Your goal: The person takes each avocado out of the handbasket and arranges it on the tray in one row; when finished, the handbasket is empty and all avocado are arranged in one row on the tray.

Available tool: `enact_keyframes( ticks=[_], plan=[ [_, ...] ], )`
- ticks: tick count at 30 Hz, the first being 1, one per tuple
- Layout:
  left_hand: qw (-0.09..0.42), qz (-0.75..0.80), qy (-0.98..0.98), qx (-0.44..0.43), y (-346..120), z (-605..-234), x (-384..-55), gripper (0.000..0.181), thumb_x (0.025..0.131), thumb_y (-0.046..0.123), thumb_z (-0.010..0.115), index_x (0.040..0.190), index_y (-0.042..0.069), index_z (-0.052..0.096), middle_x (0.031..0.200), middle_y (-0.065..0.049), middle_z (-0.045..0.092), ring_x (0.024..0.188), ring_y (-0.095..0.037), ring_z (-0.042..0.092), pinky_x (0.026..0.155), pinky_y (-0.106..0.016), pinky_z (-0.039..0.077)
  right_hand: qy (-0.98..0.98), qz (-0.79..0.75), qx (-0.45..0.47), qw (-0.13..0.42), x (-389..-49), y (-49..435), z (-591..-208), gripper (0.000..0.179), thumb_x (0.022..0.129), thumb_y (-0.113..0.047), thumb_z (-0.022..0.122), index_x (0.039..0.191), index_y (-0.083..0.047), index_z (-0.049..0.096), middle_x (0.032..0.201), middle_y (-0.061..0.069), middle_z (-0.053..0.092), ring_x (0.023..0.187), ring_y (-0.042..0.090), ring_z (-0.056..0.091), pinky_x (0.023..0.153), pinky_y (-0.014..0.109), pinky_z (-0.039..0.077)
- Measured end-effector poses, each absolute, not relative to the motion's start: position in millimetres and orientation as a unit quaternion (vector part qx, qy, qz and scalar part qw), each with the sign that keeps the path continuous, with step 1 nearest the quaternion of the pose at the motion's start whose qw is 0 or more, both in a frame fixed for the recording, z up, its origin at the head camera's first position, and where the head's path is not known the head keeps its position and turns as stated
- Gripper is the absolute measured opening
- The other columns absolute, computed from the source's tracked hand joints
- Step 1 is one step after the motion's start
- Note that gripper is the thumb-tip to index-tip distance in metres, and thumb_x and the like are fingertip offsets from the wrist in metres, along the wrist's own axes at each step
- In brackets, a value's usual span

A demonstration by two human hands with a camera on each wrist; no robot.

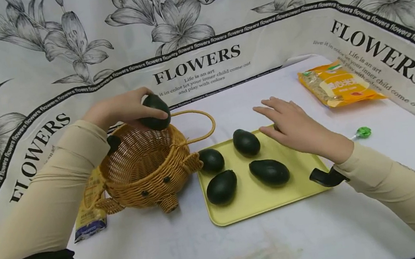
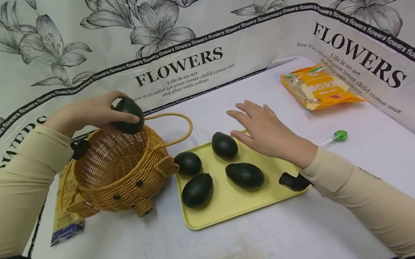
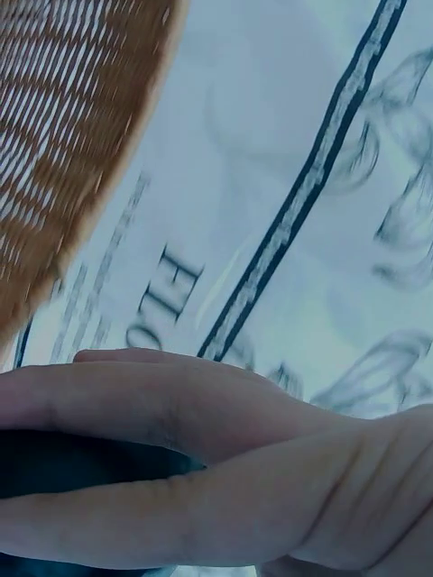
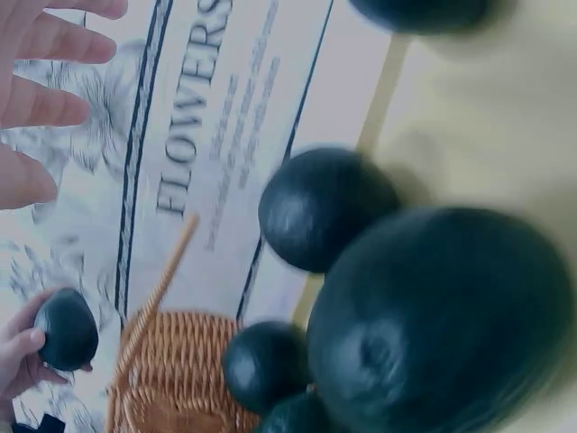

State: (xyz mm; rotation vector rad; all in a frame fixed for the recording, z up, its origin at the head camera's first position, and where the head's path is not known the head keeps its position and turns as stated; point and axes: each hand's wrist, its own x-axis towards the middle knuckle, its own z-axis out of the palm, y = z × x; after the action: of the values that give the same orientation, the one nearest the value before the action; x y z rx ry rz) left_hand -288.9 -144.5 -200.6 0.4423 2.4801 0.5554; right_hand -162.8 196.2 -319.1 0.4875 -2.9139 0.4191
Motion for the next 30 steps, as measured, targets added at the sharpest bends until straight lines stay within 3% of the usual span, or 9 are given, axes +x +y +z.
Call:
enact_keyframes(
  ticks=[15,30],
  plan=[
    [0.269,0.223,0.908,0.233,-64.1,-204.2,-267.1,0.071,0.082,0.041,0.069,0.138,0.018,0.032,0.123,-0.011,0.047,0.088,-0.023,0.070,0.072,-0.029,0.058,-0.973,0.197,0.076,0.092,-129.7,269.2,-318.8,0.057,0.097,-0.033,0.052,0.144,-0.006,0.035,0.150,0.027,0.025,0.139,0.048,0.020,0.111,0.063,0.017],
    [0.291,0.206,0.885,0.300,26.8,-231.3,-240.9,0.072,0.081,0.043,0.069,0.137,0.015,0.035,0.120,-0.012,0.050,0.084,-0.017,0.068,0.066,-0.025,0.058,-0.973,0.206,0.018,0.104,-108.5,315.5,-331.2,0.057,0.098,-0.034,0.048,0.143,-0.002,0.035,0.147,0.030,0.028,0.135,0.049,0.024,0.107,0.066,0.021]
  ],
)
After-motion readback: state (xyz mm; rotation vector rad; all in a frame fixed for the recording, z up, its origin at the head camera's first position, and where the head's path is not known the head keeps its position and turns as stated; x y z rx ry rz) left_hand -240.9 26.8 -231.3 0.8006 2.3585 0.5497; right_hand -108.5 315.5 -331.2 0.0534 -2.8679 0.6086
